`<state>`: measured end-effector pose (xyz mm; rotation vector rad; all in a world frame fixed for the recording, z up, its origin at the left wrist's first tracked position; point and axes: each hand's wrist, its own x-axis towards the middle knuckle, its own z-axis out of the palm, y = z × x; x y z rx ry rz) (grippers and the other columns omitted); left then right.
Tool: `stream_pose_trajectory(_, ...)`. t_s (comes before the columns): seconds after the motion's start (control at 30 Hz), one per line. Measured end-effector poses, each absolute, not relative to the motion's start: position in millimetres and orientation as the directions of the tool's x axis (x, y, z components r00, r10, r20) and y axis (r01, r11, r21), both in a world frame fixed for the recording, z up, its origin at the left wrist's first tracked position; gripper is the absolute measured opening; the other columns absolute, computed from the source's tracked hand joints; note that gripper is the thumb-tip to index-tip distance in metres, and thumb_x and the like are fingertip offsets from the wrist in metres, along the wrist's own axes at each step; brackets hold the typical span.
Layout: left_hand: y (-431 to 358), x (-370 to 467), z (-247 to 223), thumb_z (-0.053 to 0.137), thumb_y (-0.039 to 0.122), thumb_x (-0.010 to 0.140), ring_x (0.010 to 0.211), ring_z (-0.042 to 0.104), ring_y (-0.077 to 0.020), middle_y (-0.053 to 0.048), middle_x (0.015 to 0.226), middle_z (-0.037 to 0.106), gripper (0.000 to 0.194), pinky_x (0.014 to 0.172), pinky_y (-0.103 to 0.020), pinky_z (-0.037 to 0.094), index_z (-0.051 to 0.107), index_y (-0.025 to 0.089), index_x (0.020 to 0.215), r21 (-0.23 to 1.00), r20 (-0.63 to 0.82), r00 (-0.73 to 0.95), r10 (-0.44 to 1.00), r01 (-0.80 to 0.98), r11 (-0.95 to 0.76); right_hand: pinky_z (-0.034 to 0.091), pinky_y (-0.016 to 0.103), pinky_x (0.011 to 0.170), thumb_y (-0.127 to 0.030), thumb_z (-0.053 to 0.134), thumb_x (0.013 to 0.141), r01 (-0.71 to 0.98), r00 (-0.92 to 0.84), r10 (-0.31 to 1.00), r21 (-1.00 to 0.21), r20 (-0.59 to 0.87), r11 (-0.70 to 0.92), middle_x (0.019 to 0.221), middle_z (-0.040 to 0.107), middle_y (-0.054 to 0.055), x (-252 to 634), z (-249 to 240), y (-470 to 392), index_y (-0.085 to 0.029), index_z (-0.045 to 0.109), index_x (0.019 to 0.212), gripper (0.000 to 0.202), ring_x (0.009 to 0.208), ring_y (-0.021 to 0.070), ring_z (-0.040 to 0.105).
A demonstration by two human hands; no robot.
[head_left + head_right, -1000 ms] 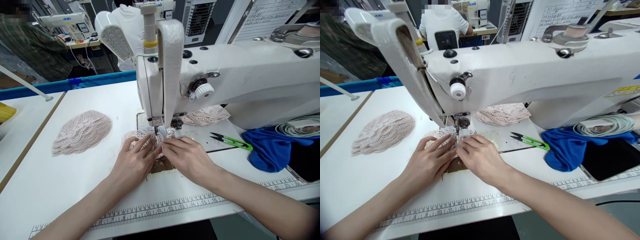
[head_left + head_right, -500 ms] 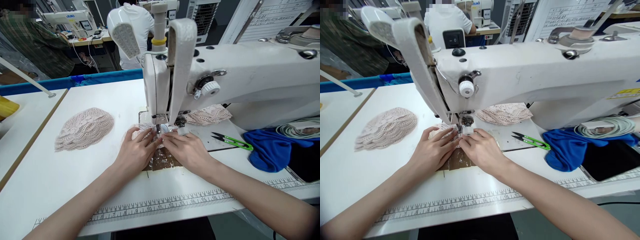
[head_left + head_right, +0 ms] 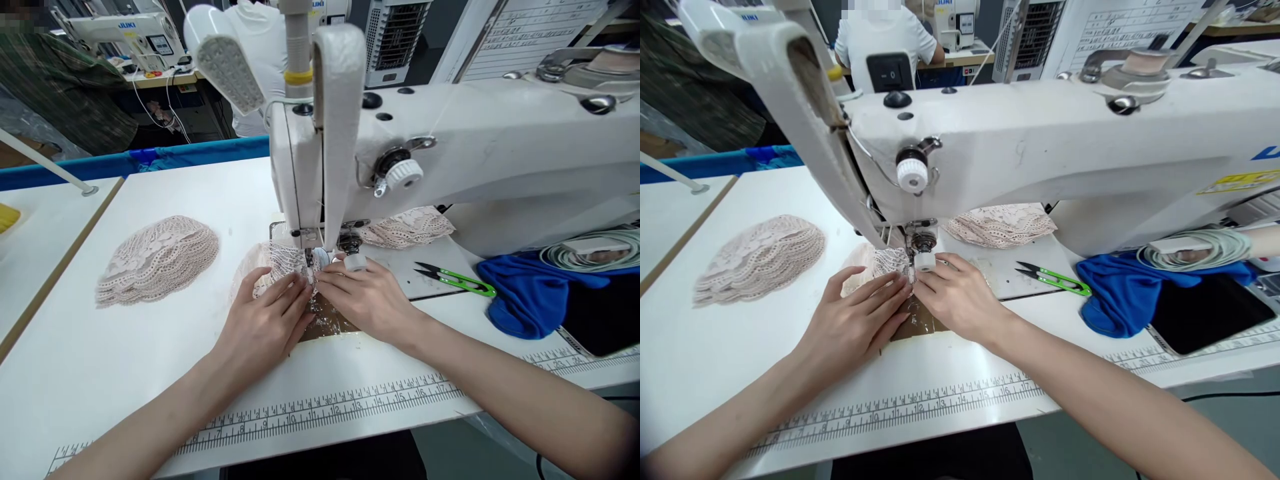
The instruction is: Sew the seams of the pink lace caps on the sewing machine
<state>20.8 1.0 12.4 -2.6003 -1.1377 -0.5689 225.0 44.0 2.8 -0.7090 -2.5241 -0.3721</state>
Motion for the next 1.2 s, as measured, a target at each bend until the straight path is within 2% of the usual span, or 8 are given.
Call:
stream_pose_trajectory(0.27, 3, 19, 11, 0.053, 0.022, 0.094, 0.105, 0.067, -0.0216, -0.006, 0.110, 0.072, 0.023, 0.105, -0.044, 0.032, 0.067, 0.016, 0.111, -0.043, 0.439, 0.605, 0.665, 0.753, -0.657, 0.046, 0.034, 0.091, -0.008, 0.053, 0.089, 0.551, -0.709, 0.420, 0.074, 0.567, 0.831, 0.099, 0.075, 0.004, 224, -4, 44, -0.014, 0.072, 0.091, 0.020, 0.088, 0.0164, 0.066)
stream_pose_trajectory(0.53, 9, 18, 11, 0.050, 0.021, 0.095, 0.104, 0.067, -0.0235, -0.007, 0.112, 0.072, 0.027, 0.104, -0.047, 0.031, 0.065, 0.017, 0.116, -0.033, 0.437, 0.596, 0.674, 0.759, -0.650, 0.047, 0.033, 0.085, -0.010, 0.054, 0.089, 0.577, -0.699, 0.438, 0.084, 0.565, 0.813, 0.097, 0.075, 0.004, 223, -3, 48, -0.015, 0.072, 0.092, 0.019, 0.083, 0.0174, 0.066)
stream_pose_trajectory(0.77, 16, 18, 12, 0.048, 0.025, 0.097, 0.106, 0.067, -0.0238, -0.007, 0.113, 0.071, 0.026, 0.103, -0.050, 0.031, 0.065, 0.017, 0.115, -0.056, 0.433, 0.600, 0.673, 0.763, -0.643, 0.047, 0.034, 0.083, -0.011, 0.053, 0.090, 0.606, -0.690, 0.463, 0.094, 0.557, 0.790, 0.089, 0.075, 0.005, 220, -1, 52, -0.014, 0.072, 0.091, 0.019, 0.066, 0.0150, 0.062)
stream_pose_trajectory(1.0, 12, 18, 11, 0.047, 0.021, 0.097, 0.106, 0.067, -0.0213, -0.008, 0.113, 0.071, 0.025, 0.107, -0.048, 0.030, 0.066, 0.015, 0.113, -0.079, 0.429, 0.615, 0.662, 0.755, -0.651, 0.047, 0.034, 0.084, -0.016, 0.051, 0.094, 0.596, -0.683, 0.449, 0.082, 0.576, 0.799, 0.088, 0.076, 0.004, 221, -1, 50, -0.014, 0.072, 0.096, 0.021, 0.076, 0.0162, 0.065)
stream_pose_trajectory(1.2, 14, 18, 11, 0.048, 0.021, 0.096, 0.103, 0.068, -0.0218, -0.008, 0.110, 0.072, 0.025, 0.108, -0.049, 0.030, 0.067, 0.015, 0.112, -0.060, 0.441, 0.609, 0.659, 0.752, -0.656, 0.047, 0.034, 0.084, -0.017, 0.051, 0.094, 0.604, -0.690, 0.468, 0.082, 0.552, 0.793, 0.089, 0.076, 0.005, 221, -1, 50, -0.015, 0.072, 0.095, 0.022, 0.073, 0.0158, 0.064)
